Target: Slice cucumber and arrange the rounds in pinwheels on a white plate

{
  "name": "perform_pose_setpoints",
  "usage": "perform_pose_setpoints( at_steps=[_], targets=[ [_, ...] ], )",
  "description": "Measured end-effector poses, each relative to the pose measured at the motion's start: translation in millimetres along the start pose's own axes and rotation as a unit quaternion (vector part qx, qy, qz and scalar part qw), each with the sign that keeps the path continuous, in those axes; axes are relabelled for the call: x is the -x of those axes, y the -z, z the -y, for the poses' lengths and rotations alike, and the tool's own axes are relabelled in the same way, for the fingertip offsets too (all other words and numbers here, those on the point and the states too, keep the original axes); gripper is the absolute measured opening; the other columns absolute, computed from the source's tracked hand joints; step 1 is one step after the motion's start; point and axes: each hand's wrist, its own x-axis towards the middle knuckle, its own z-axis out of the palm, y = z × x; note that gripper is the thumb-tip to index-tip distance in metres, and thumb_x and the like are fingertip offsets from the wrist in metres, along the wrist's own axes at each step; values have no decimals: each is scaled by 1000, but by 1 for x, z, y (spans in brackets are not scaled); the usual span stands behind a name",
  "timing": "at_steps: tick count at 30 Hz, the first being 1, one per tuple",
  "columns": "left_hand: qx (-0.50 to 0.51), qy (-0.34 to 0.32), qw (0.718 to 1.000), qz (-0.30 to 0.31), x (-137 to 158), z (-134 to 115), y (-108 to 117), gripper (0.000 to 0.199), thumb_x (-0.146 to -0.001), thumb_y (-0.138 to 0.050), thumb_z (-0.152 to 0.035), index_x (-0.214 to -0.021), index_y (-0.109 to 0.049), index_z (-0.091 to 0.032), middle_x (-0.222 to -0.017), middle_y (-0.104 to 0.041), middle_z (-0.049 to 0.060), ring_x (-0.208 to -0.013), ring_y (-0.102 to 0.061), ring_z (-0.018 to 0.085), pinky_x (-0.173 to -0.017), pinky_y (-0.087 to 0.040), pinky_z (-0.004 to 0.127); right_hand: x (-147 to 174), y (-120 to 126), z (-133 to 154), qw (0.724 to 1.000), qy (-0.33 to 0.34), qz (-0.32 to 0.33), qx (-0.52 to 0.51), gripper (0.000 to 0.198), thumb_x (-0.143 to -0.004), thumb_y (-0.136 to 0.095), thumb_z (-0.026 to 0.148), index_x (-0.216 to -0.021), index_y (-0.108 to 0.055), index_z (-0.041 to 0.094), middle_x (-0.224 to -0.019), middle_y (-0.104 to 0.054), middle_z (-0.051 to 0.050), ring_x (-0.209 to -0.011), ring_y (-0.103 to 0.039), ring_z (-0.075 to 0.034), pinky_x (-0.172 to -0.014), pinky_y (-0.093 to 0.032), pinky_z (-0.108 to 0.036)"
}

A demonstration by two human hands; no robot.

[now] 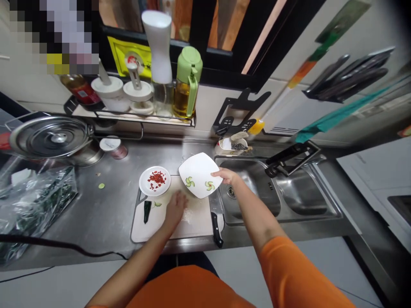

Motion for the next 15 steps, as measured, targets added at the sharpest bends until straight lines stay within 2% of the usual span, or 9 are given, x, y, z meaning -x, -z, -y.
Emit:
perform_pose_setpoints(
  at_steps=[2,4,5,7,9,12,15],
  targets=[
    [-78,-118,984,-112,-7,-8,-1,55,-90,-37,-46,-132,-38,-11,-128,-52,21,-117,-53,25,-99,-42,44,-12,-5,-7,1000,2,-9,-20,30,-66,-69,7,-96,-64,9,-82,-72,-11,-72,-69,-20,-81,-54,-39],
    [-227,-249,925,-174,-14,-15,-4,64,-85,-46,-50,-135,-36,-11,-141,-37,21,-135,-31,31,-109,-27,50,-17,-9,-10,1000,-1,-6,-30,31,-68,-68,7,-98,-63,9,-82,-72,-11,-72,-69,-21,-78,-54,-39],
    [-301,-292,891,-176,-18,-18,-8,69,-83,-50,-51,-136,-35,-11,-146,-30,21,-138,-20,34,-110,-21,54,-18,-11,-11,999,-7,-1,-32,31,-68,-67,7,-99,-63,9,-82,-72,-11,-72,-69,-21,-77,-55,-39],
    [-413,-319,837,-165,-27,-21,-19,76,-79,-53,-53,-138,-33,-9,-149,-22,22,-140,-9,38,-110,-15,59,-17,-14,-14,999,-23,11,-38,31,-68,-67,7,-99,-63,9,-83,-72,-12,-73,-69,-22,-74,-55,-39],
    [-477,-307,807,-164,-33,-21,-35,79,-80,-52,-55,-140,-30,-8,-148,-22,25,-139,-8,41,-108,-15,62,-14,-15,-17,998,-32,17,-52,32,-67,-67,7,-99,-62,9,-83,-72,-12,-74,-69,-23,-72,-56,-38],
    [-516,-298,787,-160,-38,-19,-60,80,-81,-49,-57,-141,-29,-8,-144,-28,28,-136,-15,44,-105,-19,64,-12,-16,-22,997,-30,6,-76,30,-66,-67,6,-96,-62,9,-80,-72,-11,-72,-68,-22,-69,-56,-35],
    [-526,-339,768,-139,-39,-15,-81,77,-82,-49,-55,-141,-32,-9,-141,-34,27,-134,-23,43,-102,-28,60,-12,-15,-25,996,-31,1,-89,29,-66,-65,6,-94,-63,10,-79,-72,-9,-69,-68,-20,-67,-56,-33]
  ],
)
